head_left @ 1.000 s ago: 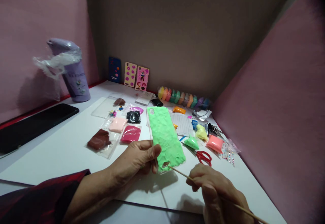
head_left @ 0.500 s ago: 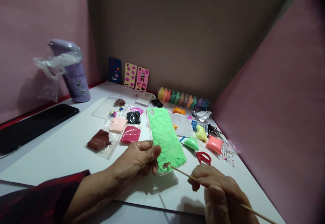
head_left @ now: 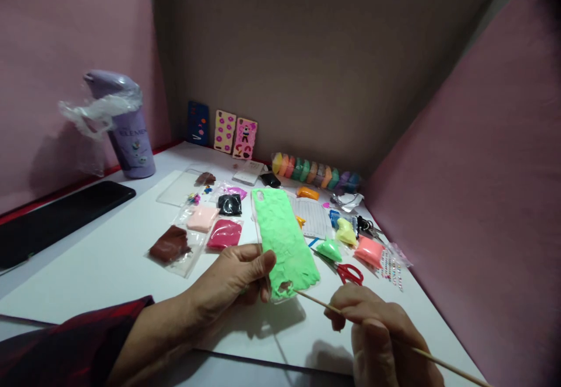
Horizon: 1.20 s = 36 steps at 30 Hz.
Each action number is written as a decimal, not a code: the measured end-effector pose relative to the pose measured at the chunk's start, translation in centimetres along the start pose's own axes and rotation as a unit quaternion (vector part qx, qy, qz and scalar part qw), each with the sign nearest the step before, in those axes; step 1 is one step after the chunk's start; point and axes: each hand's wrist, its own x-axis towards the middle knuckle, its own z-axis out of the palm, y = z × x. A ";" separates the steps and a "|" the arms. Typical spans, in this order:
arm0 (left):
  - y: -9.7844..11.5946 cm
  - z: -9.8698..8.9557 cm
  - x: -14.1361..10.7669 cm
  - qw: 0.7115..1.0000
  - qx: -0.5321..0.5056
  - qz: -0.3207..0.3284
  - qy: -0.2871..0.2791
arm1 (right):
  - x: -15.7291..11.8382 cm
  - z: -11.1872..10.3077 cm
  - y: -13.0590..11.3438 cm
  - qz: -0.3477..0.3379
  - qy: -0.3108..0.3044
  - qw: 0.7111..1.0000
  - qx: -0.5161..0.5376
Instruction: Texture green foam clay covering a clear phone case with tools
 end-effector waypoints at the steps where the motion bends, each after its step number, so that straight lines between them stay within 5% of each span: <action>1: 0.0 0.0 0.0 1.000 0.000 0.000 0.000 | 0.0 0.0 0.0 -0.004 -0.007 1.000 0.002; 13: 0.0 -0.1 0.0 1.000 -0.004 0.000 -0.004 | 0.5 0.0 -0.1 -0.028 -0.044 0.999 0.007; 27: -0.4 -0.2 0.1 1.000 -0.010 -0.002 -0.022 | 0.9 0.6 0.0 -0.022 0.024 0.998 0.044; 36: -0.4 -0.2 0.1 0.999 -0.017 -0.007 -0.037 | 2.3 0.7 1.1 0.192 0.102 0.959 0.181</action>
